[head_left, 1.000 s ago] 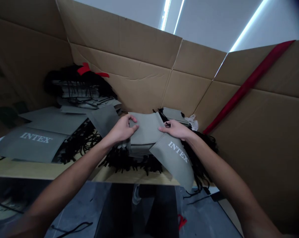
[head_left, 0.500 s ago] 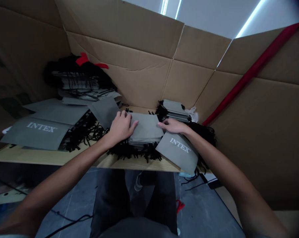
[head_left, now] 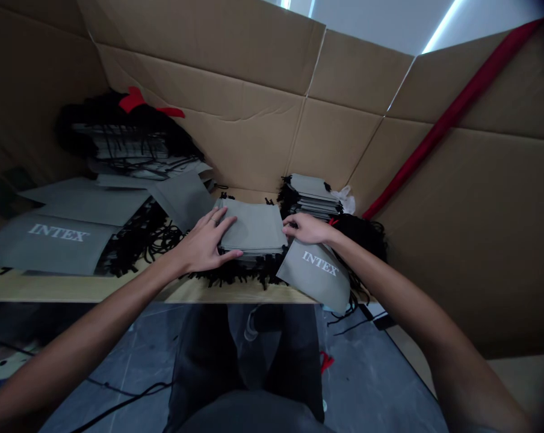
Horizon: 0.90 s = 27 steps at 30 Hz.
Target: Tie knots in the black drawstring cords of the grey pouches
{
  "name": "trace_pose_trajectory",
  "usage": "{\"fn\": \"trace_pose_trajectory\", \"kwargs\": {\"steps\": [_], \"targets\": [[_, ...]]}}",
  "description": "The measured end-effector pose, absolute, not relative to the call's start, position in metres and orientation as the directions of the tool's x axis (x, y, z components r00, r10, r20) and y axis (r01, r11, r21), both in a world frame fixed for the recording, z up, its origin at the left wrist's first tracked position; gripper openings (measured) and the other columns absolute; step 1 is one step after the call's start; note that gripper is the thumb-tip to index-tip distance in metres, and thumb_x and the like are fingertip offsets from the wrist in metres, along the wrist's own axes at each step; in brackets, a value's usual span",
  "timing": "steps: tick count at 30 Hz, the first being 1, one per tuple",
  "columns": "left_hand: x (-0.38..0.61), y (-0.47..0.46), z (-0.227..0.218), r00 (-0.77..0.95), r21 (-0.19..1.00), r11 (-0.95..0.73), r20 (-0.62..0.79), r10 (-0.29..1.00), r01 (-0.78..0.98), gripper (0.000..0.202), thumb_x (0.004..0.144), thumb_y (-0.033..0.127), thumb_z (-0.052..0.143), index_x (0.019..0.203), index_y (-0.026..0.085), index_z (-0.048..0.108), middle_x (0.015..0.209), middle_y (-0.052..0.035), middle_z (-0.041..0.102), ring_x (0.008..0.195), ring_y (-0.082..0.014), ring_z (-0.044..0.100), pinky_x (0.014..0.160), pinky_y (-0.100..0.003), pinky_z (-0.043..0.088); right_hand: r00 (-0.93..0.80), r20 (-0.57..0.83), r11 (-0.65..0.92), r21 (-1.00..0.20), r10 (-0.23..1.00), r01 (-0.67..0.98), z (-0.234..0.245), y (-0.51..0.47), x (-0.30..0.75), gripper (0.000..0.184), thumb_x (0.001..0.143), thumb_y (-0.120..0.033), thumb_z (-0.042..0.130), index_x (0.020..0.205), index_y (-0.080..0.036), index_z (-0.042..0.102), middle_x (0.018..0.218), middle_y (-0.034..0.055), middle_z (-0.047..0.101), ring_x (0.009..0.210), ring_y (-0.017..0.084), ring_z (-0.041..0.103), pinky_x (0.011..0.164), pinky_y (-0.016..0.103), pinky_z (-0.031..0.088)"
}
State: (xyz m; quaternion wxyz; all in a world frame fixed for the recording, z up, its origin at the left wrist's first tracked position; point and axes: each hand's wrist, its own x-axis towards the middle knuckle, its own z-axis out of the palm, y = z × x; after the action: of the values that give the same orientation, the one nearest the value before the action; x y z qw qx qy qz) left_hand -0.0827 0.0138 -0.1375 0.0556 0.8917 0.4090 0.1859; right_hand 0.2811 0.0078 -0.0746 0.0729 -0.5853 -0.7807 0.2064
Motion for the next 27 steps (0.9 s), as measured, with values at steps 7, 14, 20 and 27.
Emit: {"fn": "trace_pose_trajectory", "kwargs": {"steps": [7, 14, 20, 27], "targets": [[-0.087, 0.016, -0.131, 0.584, 0.248, -0.654, 0.303, 0.753, 0.715, 0.116, 0.106, 0.103, 0.038, 0.17, 0.009, 0.064, 0.192, -0.0326, 0.036, 0.18, -0.0539, 0.038, 0.148, -0.069, 0.038, -0.327, -0.06, 0.268, -0.445, 0.943, 0.854, -0.073, 0.004, 0.27, 0.036, 0.118, -0.045, 0.079, 0.144, -0.019, 0.078, 0.144, 0.0124, 0.081, 0.125, 0.029, 0.082, 0.113, 0.054, 0.071], [-0.078, 0.049, -0.112, 0.519, 0.254, -0.586, 0.287, 0.805, 0.769, 0.058, 0.118, 0.057, 0.074, 0.163, 0.02, 0.069, 0.183, -0.0189, 0.053, 0.173, -0.0449, 0.048, 0.141, -0.073, 0.045, -0.381, 0.001, 0.341, -0.451, 0.925, 0.825, -0.078, 0.003, 0.259, 0.053, 0.117, -0.041, 0.081, 0.165, -0.023, 0.068, 0.169, 0.0162, 0.069, 0.144, 0.035, 0.076, 0.123, 0.062, 0.066], [-0.069, 0.06, -0.12, 0.511, 0.251, -0.541, 0.179, 0.841, 0.803, 0.061, 0.115, 0.045, 0.083, 0.169, 0.023, 0.066, 0.184, -0.0175, 0.054, 0.168, -0.0447, 0.055, 0.138, -0.075, 0.05, -0.438, -0.002, 0.405, -0.374, 0.899, 0.834, -0.083, 0.0, 0.249, 0.052, 0.12, -0.043, 0.077, 0.167, -0.023, 0.068, 0.163, 0.0157, 0.074, 0.143, 0.034, 0.078, 0.126, 0.063, 0.064], [-0.065, 0.057, -0.136, 0.489, 0.254, -0.515, 0.162, 0.857, 0.819, 0.061, 0.115, 0.044, 0.083, 0.169, 0.023, 0.065, 0.182, -0.0177, 0.056, 0.164, -0.0438, 0.059, 0.135, -0.073, 0.054, -0.429, -0.013, 0.408, -0.288, 0.903, 0.866, -0.098, -0.002, 0.242, 0.044, 0.119, -0.046, 0.077, 0.156, -0.021, 0.075, 0.156, 0.0145, 0.078, 0.137, 0.032, 0.08, 0.124, 0.061, 0.065]]}}
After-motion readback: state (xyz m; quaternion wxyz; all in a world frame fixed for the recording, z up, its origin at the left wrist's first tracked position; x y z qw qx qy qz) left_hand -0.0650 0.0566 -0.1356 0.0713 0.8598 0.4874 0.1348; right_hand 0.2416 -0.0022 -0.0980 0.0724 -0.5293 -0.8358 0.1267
